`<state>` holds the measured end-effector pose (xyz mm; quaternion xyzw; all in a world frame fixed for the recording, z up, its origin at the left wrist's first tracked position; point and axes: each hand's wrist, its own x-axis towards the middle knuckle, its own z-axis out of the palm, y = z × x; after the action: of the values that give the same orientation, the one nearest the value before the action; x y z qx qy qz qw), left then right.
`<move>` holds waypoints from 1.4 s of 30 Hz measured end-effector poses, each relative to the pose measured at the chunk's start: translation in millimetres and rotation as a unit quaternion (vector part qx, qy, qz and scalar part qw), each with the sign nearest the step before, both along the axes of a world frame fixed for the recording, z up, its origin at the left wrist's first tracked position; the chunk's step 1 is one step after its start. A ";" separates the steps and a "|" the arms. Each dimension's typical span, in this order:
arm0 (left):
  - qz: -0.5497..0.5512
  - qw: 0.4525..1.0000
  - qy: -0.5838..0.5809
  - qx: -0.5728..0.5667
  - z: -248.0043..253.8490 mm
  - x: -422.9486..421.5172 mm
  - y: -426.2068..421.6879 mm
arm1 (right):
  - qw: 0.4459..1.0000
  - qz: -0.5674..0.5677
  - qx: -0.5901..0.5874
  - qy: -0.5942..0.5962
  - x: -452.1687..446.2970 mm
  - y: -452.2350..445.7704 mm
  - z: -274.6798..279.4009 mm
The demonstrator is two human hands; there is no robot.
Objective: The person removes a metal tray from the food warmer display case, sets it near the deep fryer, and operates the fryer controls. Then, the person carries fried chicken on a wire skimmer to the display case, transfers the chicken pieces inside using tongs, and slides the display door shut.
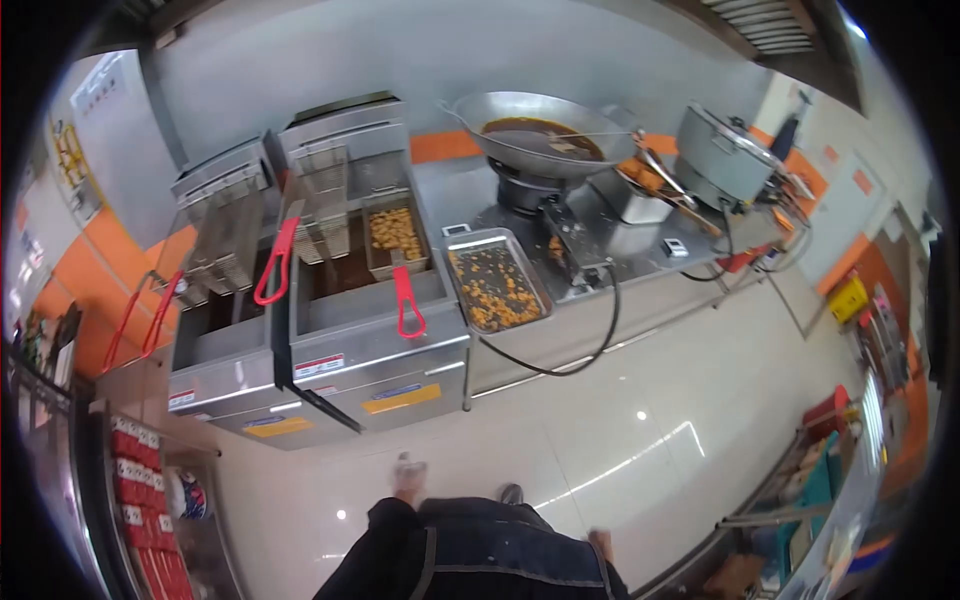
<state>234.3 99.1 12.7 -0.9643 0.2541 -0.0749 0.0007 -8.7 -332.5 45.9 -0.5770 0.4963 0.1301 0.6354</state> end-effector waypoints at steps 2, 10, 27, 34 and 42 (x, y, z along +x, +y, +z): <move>0.159 0.950 0.252 -0.088 77.3 6.9 -32.7 | 0.978 0.128 0.108 -0.121 125.6 -6.8 51.9; 0.312 0.908 0.040 -0.277 2.5 -67.2 46.2 | 0.854 0.388 0.201 -0.281 469.9 197.6 234.1; 0.495 0.838 0.077 -0.216 -49.4 -67.1 168.3 | 0.882 0.267 0.296 -0.250 538.1 283.5 341.9; 0.563 0.739 0.163 -0.333 -23.2 24.5 211.7 | 0.875 0.290 0.278 -0.270 515.9 269.9 382.3; 0.404 0.884 0.073 -0.222 -35.2 5.0 199.5 | 0.869 0.304 0.261 -0.290 496.0 264.8 420.2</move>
<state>239.3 298.6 -22.5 -0.9611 -0.1818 -0.0517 -0.2015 487.3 -67.7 466.2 -0.5241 0.0380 0.2687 0.8072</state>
